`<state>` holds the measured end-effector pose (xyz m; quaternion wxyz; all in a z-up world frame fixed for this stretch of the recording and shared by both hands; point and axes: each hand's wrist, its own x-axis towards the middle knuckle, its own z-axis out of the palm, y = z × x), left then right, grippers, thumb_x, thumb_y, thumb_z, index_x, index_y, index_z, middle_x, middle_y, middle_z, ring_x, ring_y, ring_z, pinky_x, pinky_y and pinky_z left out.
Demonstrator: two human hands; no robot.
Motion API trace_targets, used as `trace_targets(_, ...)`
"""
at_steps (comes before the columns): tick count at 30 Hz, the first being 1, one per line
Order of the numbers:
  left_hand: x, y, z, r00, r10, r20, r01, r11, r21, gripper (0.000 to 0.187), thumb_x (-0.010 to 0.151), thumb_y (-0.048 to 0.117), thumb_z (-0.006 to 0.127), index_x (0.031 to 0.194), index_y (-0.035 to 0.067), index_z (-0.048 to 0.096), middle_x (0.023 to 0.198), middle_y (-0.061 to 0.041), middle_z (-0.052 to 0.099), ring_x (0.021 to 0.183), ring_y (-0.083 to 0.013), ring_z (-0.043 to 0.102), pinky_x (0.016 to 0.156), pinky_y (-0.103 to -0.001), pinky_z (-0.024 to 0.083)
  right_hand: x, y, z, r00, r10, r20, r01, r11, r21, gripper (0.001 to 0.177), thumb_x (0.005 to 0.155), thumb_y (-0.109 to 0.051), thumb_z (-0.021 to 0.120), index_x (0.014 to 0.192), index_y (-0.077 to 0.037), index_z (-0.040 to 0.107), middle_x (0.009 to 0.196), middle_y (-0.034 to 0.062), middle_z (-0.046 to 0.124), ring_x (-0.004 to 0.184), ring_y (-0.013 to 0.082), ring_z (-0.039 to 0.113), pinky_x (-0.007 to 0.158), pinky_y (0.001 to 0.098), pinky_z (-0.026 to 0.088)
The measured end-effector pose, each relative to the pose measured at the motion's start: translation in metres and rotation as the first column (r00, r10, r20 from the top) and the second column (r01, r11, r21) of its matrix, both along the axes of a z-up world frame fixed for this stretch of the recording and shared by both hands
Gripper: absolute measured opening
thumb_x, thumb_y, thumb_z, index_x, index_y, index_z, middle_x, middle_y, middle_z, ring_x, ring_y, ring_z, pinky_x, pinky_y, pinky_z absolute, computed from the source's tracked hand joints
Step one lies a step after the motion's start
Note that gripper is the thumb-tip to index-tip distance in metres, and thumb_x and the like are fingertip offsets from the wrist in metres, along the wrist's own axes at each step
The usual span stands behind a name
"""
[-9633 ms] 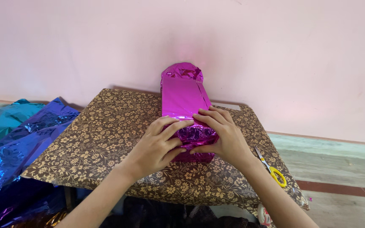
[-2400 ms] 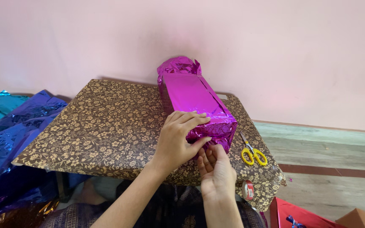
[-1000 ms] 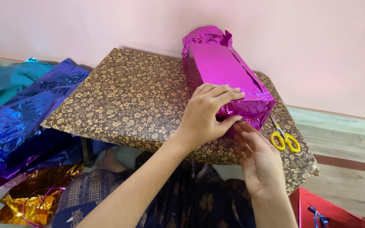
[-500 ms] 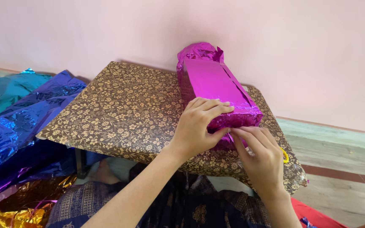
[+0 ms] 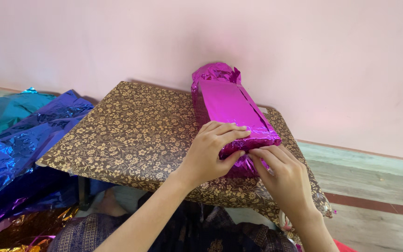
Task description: The person wraps a rectangular box with shiny purple wrapping paper on a patterned table. They fold the paper edges, smooth the surface, and secure the folds with clear adhesive tape. Yellow scissors and a tape roll are used during the process.
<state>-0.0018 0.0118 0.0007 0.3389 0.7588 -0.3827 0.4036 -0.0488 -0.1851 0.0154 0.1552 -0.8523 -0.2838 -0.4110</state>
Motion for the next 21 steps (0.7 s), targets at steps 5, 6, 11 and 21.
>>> trace_targets(5,-0.001,-0.001,-0.001,1.0,0.013,0.0,-0.013,1.0,-0.004,0.042,0.083,0.018,0.076,0.124,0.012,0.071,0.127,-0.008,0.072,0.121,-0.0298,0.062,0.112,-0.045,0.044,0.003,0.0,0.0,1.0,-0.011,0.007,0.011,1.0,0.001,0.015,0.085,-0.012,0.075,0.098,-0.006,0.075,0.094,0.0056,0.074,0.087,0.0251,0.071,0.074,0.0378,0.057)
trace_targets(6,-0.001,-0.001,-0.001,1.0,0.016,0.004,-0.016,1.0,-0.005,0.041,0.084,0.018,0.076,0.124,0.012,0.071,0.126,-0.008,0.072,0.121,-0.0297,0.062,0.112,-0.045,0.044,0.003,0.0,0.0,1.0,-0.015,0.003,0.015,1.0,-0.002,0.015,0.085,-0.012,0.076,0.098,-0.005,0.075,0.094,0.0056,0.074,0.087,0.025,0.071,0.073,0.0375,0.057)
trace_targets(11,-0.003,0.0,0.002,1.0,0.011,0.006,-0.011,1.0,-0.009,0.044,0.081,0.022,0.079,0.123,0.012,0.071,0.123,-0.009,0.072,0.119,-0.0293,0.063,0.111,-0.045,0.045,0.004,0.0,0.002,1.0,-0.005,-0.007,0.005,1.0,-0.006,0.015,0.085,-0.013,0.076,0.097,-0.005,0.075,0.094,0.0054,0.074,0.087,0.0246,0.072,0.072,0.0368,0.057)
trace_targets(21,-0.003,-0.013,-0.004,0.996,0.078,0.037,-0.075,0.995,-0.063,0.043,0.078,0.024,0.083,0.117,0.011,0.072,0.118,-0.006,0.073,0.115,-0.027,0.064,0.106,-0.043,0.046,0.011,-0.006,0.0,0.999,-0.014,0.032,0.015,0.999,-0.041,0.015,0.081,-0.014,0.079,0.095,-0.01,0.078,0.095,0.0008,0.073,0.085,0.0212,0.07,0.074,0.0357,0.057)
